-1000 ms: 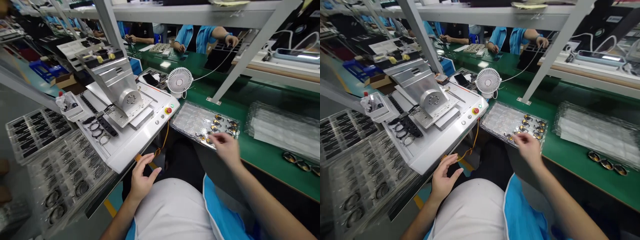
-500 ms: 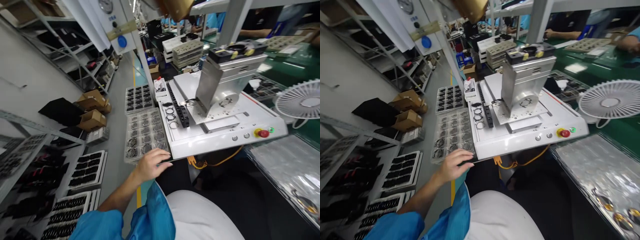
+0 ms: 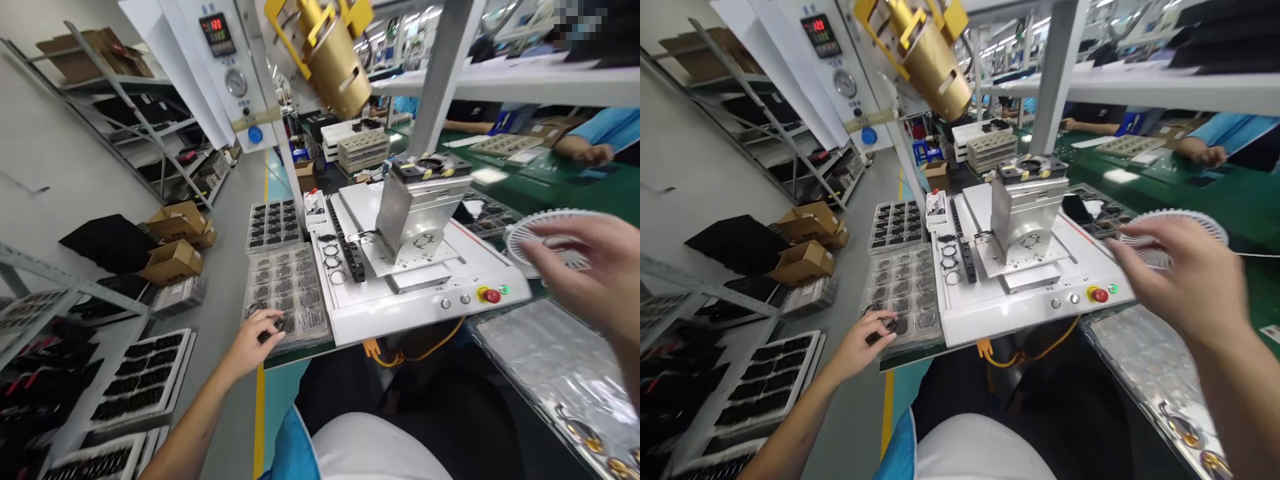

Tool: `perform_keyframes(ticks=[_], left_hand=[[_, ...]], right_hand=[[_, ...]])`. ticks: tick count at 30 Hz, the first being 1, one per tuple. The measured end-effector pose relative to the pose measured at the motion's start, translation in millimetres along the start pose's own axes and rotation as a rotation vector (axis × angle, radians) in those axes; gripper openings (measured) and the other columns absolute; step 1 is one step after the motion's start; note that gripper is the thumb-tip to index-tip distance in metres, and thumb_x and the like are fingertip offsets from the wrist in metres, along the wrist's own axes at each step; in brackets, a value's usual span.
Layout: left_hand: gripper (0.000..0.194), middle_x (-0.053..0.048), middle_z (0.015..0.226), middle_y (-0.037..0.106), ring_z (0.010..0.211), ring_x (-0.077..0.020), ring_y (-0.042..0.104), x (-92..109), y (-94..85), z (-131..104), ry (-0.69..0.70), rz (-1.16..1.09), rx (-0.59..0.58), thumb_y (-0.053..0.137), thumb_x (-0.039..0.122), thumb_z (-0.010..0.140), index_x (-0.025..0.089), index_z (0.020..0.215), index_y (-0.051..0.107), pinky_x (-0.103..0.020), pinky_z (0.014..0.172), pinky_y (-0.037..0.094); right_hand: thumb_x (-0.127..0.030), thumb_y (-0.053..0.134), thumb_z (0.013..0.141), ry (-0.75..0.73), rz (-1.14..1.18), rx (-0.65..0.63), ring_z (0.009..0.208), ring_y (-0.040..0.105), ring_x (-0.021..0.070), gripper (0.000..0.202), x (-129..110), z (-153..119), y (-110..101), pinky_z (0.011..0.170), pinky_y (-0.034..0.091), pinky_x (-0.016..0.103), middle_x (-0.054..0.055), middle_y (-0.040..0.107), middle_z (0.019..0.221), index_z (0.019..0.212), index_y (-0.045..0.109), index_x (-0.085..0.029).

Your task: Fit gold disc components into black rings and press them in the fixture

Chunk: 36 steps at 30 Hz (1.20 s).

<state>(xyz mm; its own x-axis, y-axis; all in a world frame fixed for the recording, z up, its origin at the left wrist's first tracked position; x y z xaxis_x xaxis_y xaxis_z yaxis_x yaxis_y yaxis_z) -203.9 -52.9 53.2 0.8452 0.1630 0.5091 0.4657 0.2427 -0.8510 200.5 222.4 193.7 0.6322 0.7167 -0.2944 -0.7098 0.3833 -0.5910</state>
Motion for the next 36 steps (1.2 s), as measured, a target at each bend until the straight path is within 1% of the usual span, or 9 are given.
perform_keyframes(ticks=[3,7,10,14,20,26,31,34,36], left_hand=[[0.035,-0.013,0.122,0.075,0.111,-0.0279,0.073,6.8,-13.5,1.6,0.037,-0.074,0.078,0.059,0.04,0.095,0.021,0.066,0.061,-0.046,0.098,0.058],[0.033,-0.013,0.114,0.079,0.105,-0.0276,0.076,19.1,-33.4,6.3,0.07,-0.131,0.194,0.063,0.041,0.093,0.022,0.065,0.064,-0.043,0.093,0.062],[0.03,-0.013,0.113,0.08,0.102,-0.0286,0.077,36.6,-51.7,25.1,0.121,-0.167,0.283,0.068,0.042,0.09,0.022,0.068,0.069,-0.042,0.089,0.063],[0.026,-0.011,0.118,0.079,0.105,-0.0279,0.076,84.7,-71.9,77.0,0.256,-0.213,0.323,0.07,0.042,0.09,0.022,0.075,0.076,-0.043,0.093,0.062],[0.027,-0.009,0.127,0.075,0.118,-0.0257,0.071,195.0,-78.4,175.3,0.482,-0.169,0.262,0.061,0.039,0.097,0.02,0.102,0.081,-0.042,0.106,0.055],[0.018,-0.006,0.107,0.081,0.103,-0.0257,0.074,296.0,-62.1,266.9,0.604,0.046,0.18,0.068,0.032,0.091,0.02,0.088,0.082,-0.041,0.096,0.055],[0.027,-0.007,0.083,0.079,0.082,-0.0241,0.073,317.7,-44.5,289.3,0.546,0.164,0.115,0.065,0.037,0.093,0.019,0.079,0.079,-0.037,0.081,0.056],[0.041,-0.011,0.112,0.078,0.111,-0.0295,0.071,308.2,-33.4,276.5,0.599,0.172,0.081,0.064,0.054,0.091,0.017,0.106,0.076,-0.041,0.099,0.053],[0.068,-0.016,0.142,0.064,0.139,-0.0354,0.054,299.6,-28.5,269.7,0.625,0.184,0.075,0.069,0.066,0.083,0.015,0.129,0.066,-0.049,0.115,0.042]], right_hand=[[-0.033,0.067,0.093,-0.121,0.183,-0.033,0.099,0.067,0.0233,0.021,-32.8,73.6,21.5,0.083,0.054,0.036,0.012,0.071,0.11,0.105,0.073,-0.017],[-0.021,0.069,0.086,-0.226,0.194,-0.404,0.109,0.064,0.0206,0.025,-48.5,157.2,74.5,0.102,0.046,0.037,0.006,0.071,0.114,0.109,0.075,-0.011],[-0.035,0.079,0.079,-0.266,0.202,-0.653,0.086,0.069,0.0146,0.027,-38.7,184.1,99.7,0.094,0.052,0.037,-0.006,0.073,0.094,0.099,0.077,-0.017],[-0.037,0.085,0.075,-0.248,0.335,-0.542,0.084,0.071,0.0163,0.03,-32.1,189.3,88.7,0.093,0.056,0.038,-0.003,0.075,0.091,0.097,0.078,-0.018],[-0.04,0.083,0.076,0.026,0.69,-0.122,0.091,0.072,0.0221,0.035,-17.8,135.8,31.6,0.094,0.059,0.042,0.008,0.075,0.1,0.099,0.072,-0.016],[-0.048,0.084,0.077,0.243,0.826,-0.126,0.097,0.072,0.026,0.039,3.9,49.4,5.3,0.091,0.061,0.043,0.011,0.075,0.105,0.099,0.07,-0.019],[-0.052,0.083,0.078,0.471,0.798,-0.169,0.098,0.072,0.0287,0.043,48.9,-35.1,8.9,0.089,0.061,0.043,0.013,0.075,0.105,0.103,0.071,-0.02],[-0.055,0.081,0.075,0.689,0.787,-0.187,0.103,0.071,0.0312,0.051,85.3,-91.4,25.5,0.089,0.061,0.043,0.015,0.074,0.109,0.107,0.067,-0.019],[-0.054,0.078,0.074,0.827,0.719,-0.259,0.099,0.072,0.0316,0.061,104.4,-124.4,44.3,0.085,0.061,0.043,0.016,0.074,0.106,0.12,0.062,-0.016]])
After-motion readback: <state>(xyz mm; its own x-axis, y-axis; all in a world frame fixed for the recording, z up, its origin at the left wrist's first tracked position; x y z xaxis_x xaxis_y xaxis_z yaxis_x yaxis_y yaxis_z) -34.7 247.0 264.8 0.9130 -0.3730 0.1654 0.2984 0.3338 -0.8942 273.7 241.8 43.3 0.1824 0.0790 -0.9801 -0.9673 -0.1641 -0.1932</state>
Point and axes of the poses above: each hand's wrist, its own z-axis towards the middle knuckle, its own y-axis out of the palm, x = y × z, the point moved 7 cm from there along z, towards the middle knuckle
